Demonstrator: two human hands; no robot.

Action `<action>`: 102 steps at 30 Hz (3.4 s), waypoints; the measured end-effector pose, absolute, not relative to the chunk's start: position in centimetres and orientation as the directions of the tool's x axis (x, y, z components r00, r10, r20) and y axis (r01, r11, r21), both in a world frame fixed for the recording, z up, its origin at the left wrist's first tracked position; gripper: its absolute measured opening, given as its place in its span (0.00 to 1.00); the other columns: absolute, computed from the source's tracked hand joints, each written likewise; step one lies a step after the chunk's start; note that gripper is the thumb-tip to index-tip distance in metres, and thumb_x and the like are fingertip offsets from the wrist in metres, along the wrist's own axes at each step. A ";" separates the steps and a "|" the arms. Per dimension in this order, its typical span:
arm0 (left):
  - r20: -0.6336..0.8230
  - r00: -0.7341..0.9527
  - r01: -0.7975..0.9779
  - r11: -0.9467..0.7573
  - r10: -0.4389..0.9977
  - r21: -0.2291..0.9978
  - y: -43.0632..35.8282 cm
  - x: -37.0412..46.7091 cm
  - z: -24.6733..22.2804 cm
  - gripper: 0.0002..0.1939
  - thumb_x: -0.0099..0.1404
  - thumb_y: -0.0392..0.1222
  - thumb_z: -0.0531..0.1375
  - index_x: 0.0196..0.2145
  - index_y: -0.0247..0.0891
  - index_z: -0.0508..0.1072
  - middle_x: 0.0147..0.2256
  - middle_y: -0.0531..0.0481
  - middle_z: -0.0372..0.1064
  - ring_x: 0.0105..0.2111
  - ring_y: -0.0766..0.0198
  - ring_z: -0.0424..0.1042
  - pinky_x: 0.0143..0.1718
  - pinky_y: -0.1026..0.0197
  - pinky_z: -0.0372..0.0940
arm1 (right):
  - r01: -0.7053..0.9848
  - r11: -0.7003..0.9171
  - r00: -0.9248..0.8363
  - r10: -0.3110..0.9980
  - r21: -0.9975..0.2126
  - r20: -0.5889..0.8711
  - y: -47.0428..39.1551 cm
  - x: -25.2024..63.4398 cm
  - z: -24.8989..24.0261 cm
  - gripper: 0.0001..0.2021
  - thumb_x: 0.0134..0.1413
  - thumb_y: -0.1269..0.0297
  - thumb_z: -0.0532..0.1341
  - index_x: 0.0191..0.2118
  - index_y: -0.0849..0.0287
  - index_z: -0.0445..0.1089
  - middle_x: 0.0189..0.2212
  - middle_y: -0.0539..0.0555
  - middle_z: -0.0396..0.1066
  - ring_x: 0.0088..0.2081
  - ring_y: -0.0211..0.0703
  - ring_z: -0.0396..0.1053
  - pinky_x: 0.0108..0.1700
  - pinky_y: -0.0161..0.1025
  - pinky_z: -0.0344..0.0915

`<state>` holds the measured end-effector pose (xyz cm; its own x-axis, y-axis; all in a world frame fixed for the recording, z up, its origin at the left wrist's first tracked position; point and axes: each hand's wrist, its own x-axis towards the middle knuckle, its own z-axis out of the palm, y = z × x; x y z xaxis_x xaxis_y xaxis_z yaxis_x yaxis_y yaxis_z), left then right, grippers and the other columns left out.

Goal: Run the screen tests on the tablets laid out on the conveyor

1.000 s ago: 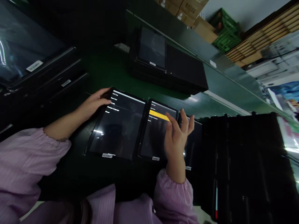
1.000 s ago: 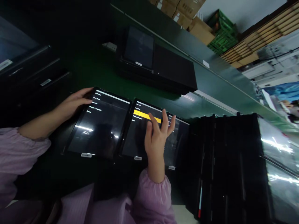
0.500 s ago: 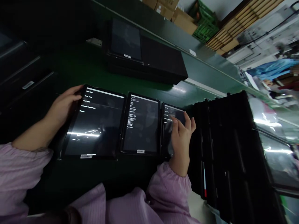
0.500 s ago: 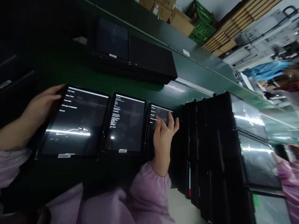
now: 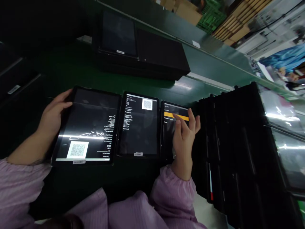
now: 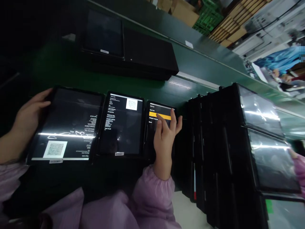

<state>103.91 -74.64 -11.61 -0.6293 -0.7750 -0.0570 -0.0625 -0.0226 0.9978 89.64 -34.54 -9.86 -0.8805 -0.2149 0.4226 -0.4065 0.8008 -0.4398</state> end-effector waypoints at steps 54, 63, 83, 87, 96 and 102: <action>-0.104 -0.692 -0.241 0.093 -0.714 0.966 -71.1 102.9 -7.7 0.15 0.77 0.21 0.47 0.55 0.27 0.64 0.52 0.40 0.67 0.69 0.37 0.50 0.37 0.66 0.47 | -0.326 0.640 -0.858 0.108 -0.696 0.501 -35.0 91.6 -7.9 0.23 0.73 0.58 0.50 0.36 0.56 0.82 0.44 0.57 0.81 0.57 0.52 0.75 0.60 0.57 0.70; -0.052 -0.612 -0.187 0.080 -0.789 0.979 -73.8 103.7 -10.3 0.29 0.55 0.30 0.63 0.55 0.36 0.79 0.54 0.51 0.78 0.63 0.45 0.68 0.69 0.40 0.60 | -0.351 0.532 -0.893 0.057 -0.770 0.446 -35.1 91.8 -8.5 0.27 0.69 0.60 0.53 0.15 0.53 0.56 0.23 0.53 0.74 0.45 0.52 0.80 0.45 0.47 0.71; -0.039 -0.653 -0.128 0.059 -0.757 0.990 -74.1 104.1 -10.9 0.31 0.50 0.38 0.66 0.54 0.34 0.80 0.57 0.47 0.75 0.62 0.40 0.69 0.71 0.33 0.54 | -0.376 0.498 -0.893 0.030 -0.782 0.449 -35.7 91.8 -9.6 0.26 0.70 0.59 0.53 0.17 0.56 0.67 0.24 0.53 0.74 0.41 0.49 0.79 0.45 0.45 0.69; -0.071 -0.702 -0.145 0.045 -0.709 0.988 -74.4 104.3 -11.1 0.30 0.53 0.42 0.64 0.55 0.41 0.78 0.56 0.54 0.76 0.65 0.43 0.66 0.70 0.36 0.54 | -0.385 0.488 -0.891 0.024 -0.783 0.453 -35.6 92.0 -9.6 0.26 0.70 0.59 0.53 0.18 0.56 0.70 0.25 0.53 0.74 0.41 0.49 0.79 0.46 0.46 0.70; -0.134 -0.712 -0.180 -0.006 -0.690 0.984 -73.9 104.3 -10.5 0.31 0.51 0.48 0.65 0.54 0.44 0.76 0.56 0.58 0.76 0.65 0.47 0.67 0.71 0.42 0.55 | -0.366 0.491 -0.897 0.039 -0.791 0.439 -35.7 92.5 -9.4 0.25 0.68 0.58 0.54 0.18 0.56 0.70 0.25 0.53 0.74 0.40 0.49 0.79 0.46 0.47 0.70; -0.167 -0.712 -0.188 -0.044 -0.682 0.981 -73.7 104.3 -10.3 0.31 0.49 0.49 0.64 0.52 0.46 0.76 0.54 0.59 0.77 0.63 0.48 0.69 0.70 0.43 0.58 | -0.381 0.493 -0.897 0.007 -0.782 0.441 -35.6 92.7 -9.7 0.26 0.69 0.58 0.53 0.19 0.57 0.72 0.25 0.54 0.75 0.39 0.49 0.79 0.44 0.46 0.69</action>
<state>104.27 -73.68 -10.32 -0.7123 -0.6817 -0.1671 -0.1882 -0.0439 0.9812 92.71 -35.64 -9.66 -0.8975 0.0070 0.4410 -0.3807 0.4929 -0.7824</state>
